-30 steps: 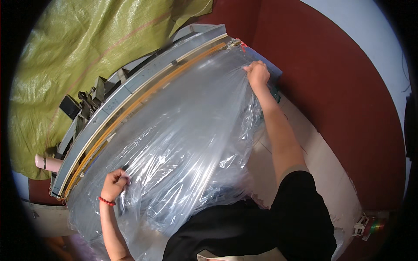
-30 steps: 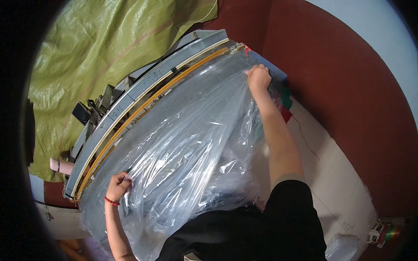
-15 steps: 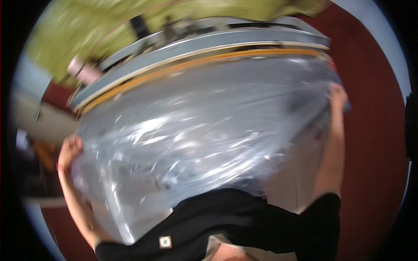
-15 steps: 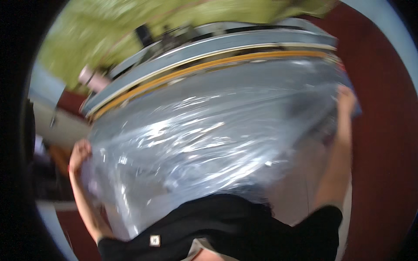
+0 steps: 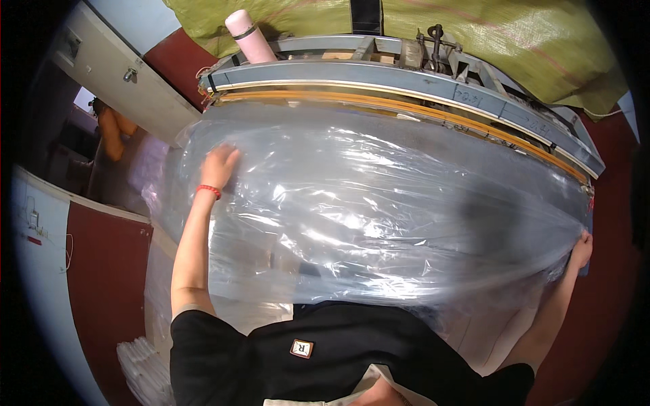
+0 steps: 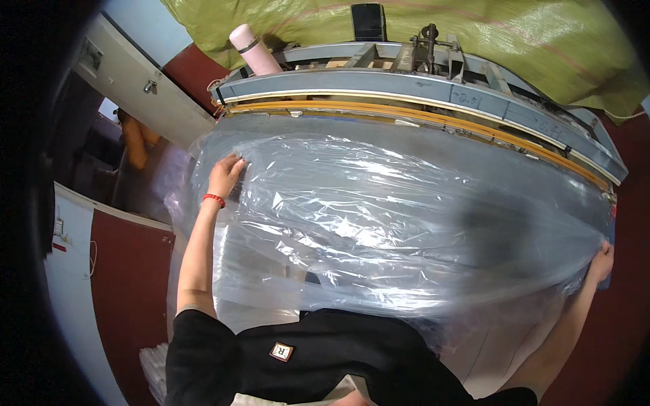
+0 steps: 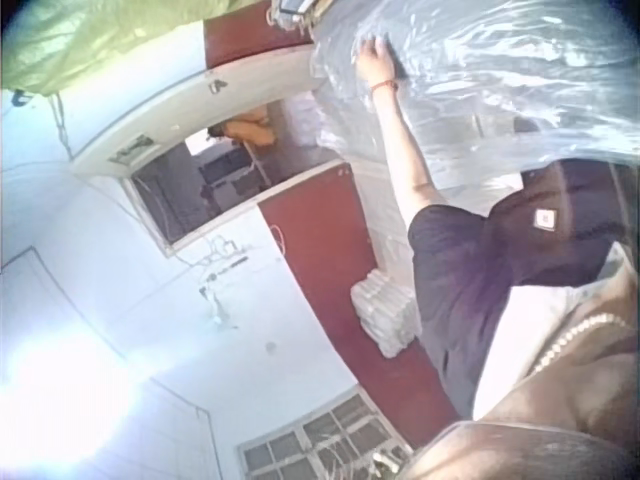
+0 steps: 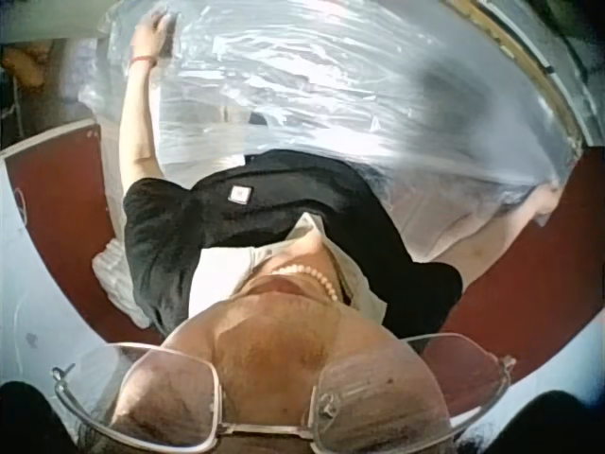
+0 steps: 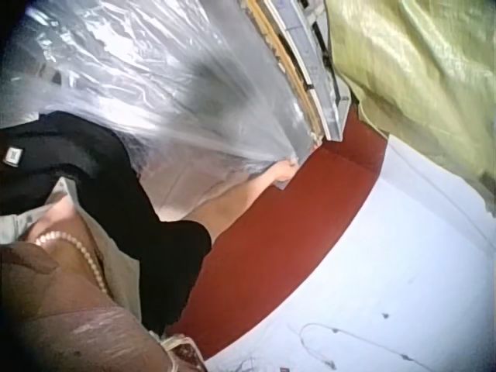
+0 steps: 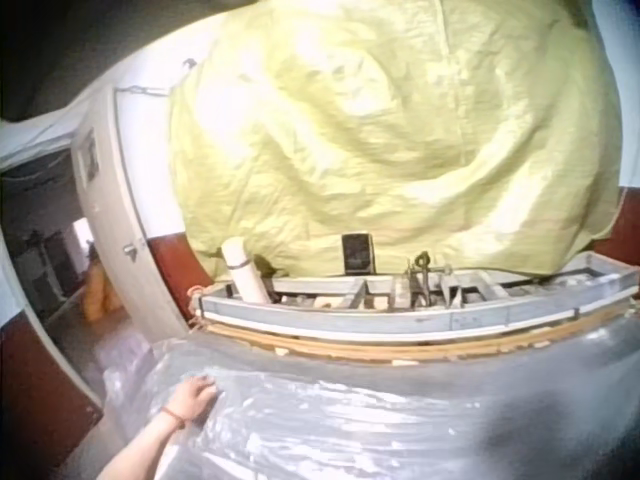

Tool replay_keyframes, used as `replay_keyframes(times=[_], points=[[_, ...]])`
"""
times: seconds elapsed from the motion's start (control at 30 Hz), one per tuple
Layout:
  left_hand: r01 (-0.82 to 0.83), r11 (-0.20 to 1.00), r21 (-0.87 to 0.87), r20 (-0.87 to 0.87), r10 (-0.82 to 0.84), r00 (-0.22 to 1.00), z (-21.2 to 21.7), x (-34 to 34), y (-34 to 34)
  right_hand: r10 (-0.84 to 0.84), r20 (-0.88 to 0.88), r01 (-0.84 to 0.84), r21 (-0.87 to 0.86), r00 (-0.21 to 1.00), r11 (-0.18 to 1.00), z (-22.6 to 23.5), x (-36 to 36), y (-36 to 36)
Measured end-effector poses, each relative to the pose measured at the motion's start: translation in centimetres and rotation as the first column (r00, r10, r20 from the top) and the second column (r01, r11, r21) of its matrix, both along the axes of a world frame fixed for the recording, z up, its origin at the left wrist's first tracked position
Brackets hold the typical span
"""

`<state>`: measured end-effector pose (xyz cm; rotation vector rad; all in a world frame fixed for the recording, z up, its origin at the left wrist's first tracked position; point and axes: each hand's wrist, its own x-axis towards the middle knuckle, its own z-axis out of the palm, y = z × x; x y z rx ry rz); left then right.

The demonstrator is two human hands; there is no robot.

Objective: Handling and arranging large sheets of thin plastic film on a work table.

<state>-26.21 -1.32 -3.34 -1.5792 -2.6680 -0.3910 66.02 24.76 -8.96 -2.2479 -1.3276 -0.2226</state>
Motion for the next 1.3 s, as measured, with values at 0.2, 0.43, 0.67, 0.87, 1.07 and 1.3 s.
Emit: replay_keyframes(times=[0.2,0.43,0.67,0.87,1.07,1.3], points=[[0.58,0.784,0.219,-0.087,-0.577,0.812,2.0,10.7,4.9,0.06,-0.032,-0.058,0.042,0.998,0.997,-0.9,1.8,0.6],[0.608,0.76,0.228,-0.064,-0.611,0.789,0.7,13.7,3.7,0.466,-0.695,-0.184,0.444,0.548,0.877,-1.5,8.3,0.4],[0.264,0.862,0.433,0.029,-0.305,0.952,-1.5,12.9,7.8,0.556,-0.793,-0.145,0.537,0.248,0.831,5.5,9.7,-5.3],[0.329,0.841,0.429,0.04,-0.382,0.923,-2.0,11.5,8.9,0.55,-0.766,-0.123,0.543,0.332,0.831,6.8,11.1,-6.9],[0.541,0.697,0.47,-0.207,-0.509,0.835,-0.8,9.9,10.2,0.481,-0.834,-0.173,0.449,0.271,0.877,6.3,10.8,-2.4],[-0.43,0.645,0.632,0.722,-0.287,0.63,2.4,4.7,13.9,0.176,-0.182,-0.073,0.464,0.967,0.883,6.8,-6.1,6.2]])
